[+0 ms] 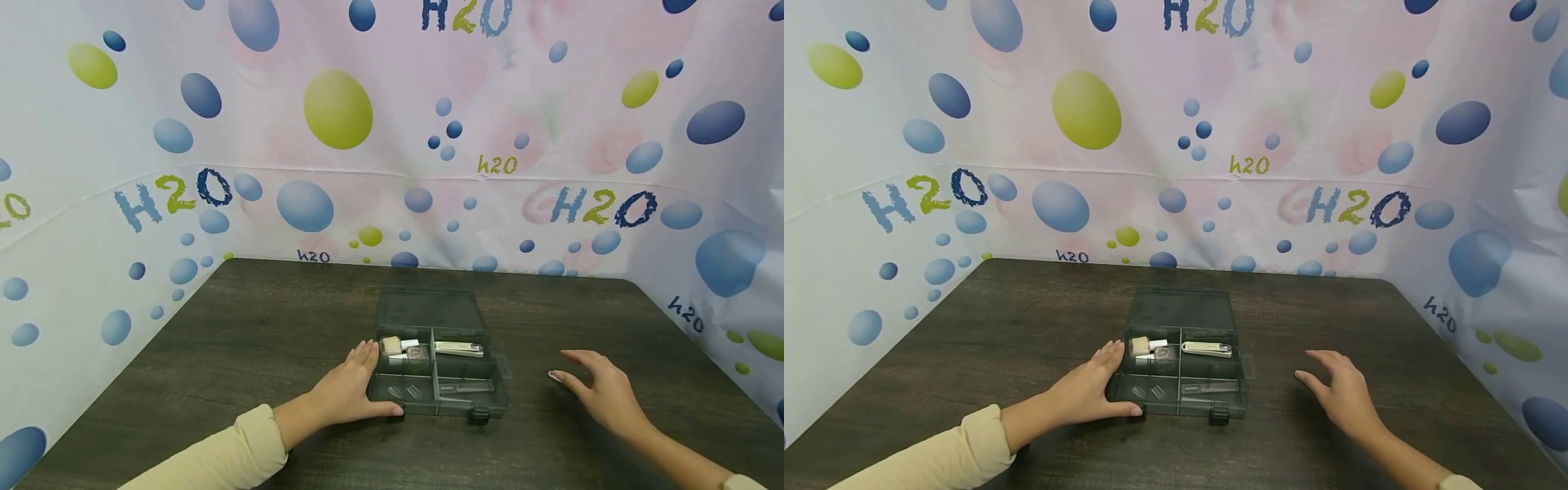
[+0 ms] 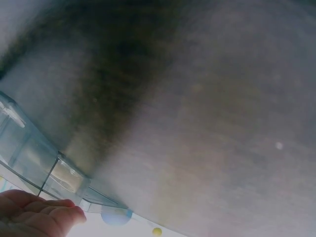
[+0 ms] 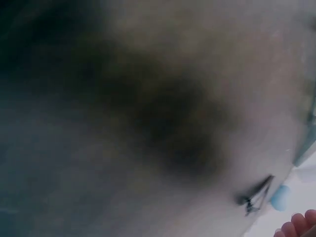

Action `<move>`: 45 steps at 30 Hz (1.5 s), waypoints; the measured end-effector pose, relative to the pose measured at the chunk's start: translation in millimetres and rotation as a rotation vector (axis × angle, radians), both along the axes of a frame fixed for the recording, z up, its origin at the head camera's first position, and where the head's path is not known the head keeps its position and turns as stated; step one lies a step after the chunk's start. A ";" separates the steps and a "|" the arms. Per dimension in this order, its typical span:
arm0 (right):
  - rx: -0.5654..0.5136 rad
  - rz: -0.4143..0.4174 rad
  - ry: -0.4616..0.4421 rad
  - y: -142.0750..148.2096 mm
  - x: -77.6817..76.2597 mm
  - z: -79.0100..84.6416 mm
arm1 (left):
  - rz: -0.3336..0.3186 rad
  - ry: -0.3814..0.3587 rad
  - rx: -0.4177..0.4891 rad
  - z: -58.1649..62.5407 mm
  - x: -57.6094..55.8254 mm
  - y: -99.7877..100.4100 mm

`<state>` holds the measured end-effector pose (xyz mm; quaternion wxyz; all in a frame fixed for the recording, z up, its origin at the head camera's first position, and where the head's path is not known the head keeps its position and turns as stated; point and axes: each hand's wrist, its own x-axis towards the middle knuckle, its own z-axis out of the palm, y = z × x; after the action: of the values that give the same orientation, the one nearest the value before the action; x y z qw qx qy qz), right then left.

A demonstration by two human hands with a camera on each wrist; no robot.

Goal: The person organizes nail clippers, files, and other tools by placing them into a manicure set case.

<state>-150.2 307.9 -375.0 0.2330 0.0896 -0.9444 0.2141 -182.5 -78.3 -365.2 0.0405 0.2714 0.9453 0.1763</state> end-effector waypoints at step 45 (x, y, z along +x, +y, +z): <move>0.023 -0.123 -0.370 27.7 0.7 -8.5 | 0.001 0.001 -0.013 1.8 1.8 0.6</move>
<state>-149.6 335.6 -383.5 0.0669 -0.0065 -0.9772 0.2014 -180.7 -77.7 -363.4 0.0418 0.2705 0.9466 0.1703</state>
